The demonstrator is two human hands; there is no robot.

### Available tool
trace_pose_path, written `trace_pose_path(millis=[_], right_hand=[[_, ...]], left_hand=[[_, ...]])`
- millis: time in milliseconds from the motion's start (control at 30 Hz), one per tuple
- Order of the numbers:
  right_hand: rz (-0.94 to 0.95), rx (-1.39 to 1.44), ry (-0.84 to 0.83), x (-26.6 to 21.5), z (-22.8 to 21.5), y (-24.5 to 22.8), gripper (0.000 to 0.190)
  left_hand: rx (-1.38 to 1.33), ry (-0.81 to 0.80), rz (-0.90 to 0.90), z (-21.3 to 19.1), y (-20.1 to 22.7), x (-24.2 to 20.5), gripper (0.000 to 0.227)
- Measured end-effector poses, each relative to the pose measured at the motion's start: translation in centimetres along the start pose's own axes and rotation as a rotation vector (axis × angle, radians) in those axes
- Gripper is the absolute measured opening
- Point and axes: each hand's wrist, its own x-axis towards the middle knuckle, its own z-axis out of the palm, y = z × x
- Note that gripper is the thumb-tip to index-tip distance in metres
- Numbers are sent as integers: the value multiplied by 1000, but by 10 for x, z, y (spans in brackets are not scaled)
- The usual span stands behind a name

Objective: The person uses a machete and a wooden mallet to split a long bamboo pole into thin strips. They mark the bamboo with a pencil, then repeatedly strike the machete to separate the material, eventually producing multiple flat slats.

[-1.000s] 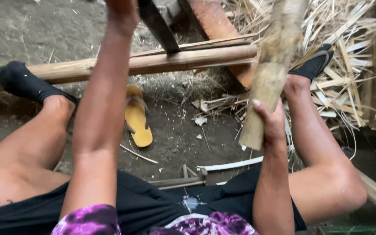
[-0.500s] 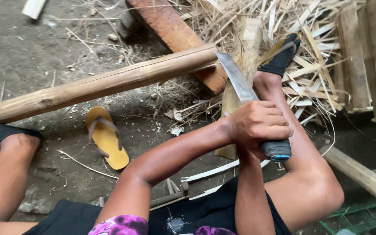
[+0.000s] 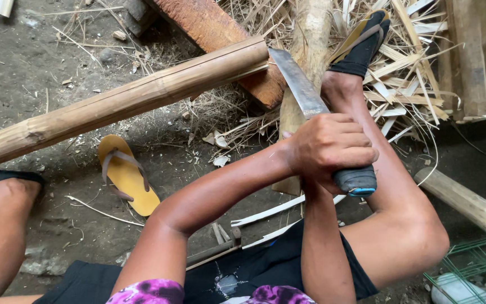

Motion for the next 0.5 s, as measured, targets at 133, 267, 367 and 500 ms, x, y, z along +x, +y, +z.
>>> trace_pose_path(millis=[133,267,367,500], right_hand=[[-9,221,-33,-4,4,-10,49],[-250,1493,-223,-41,14,-32,53],[-302,1594,-208,-69,-3,-43,56],[-11,736,-111,-91,-31,-32,81]], left_hand=[[9,42,-10,-5,-5,2,37],[17,141,-46,-17,-21,-2,36],[39,270,-63,-33,-39,2,35],[88,433,-212,-39,-52,40,42]])
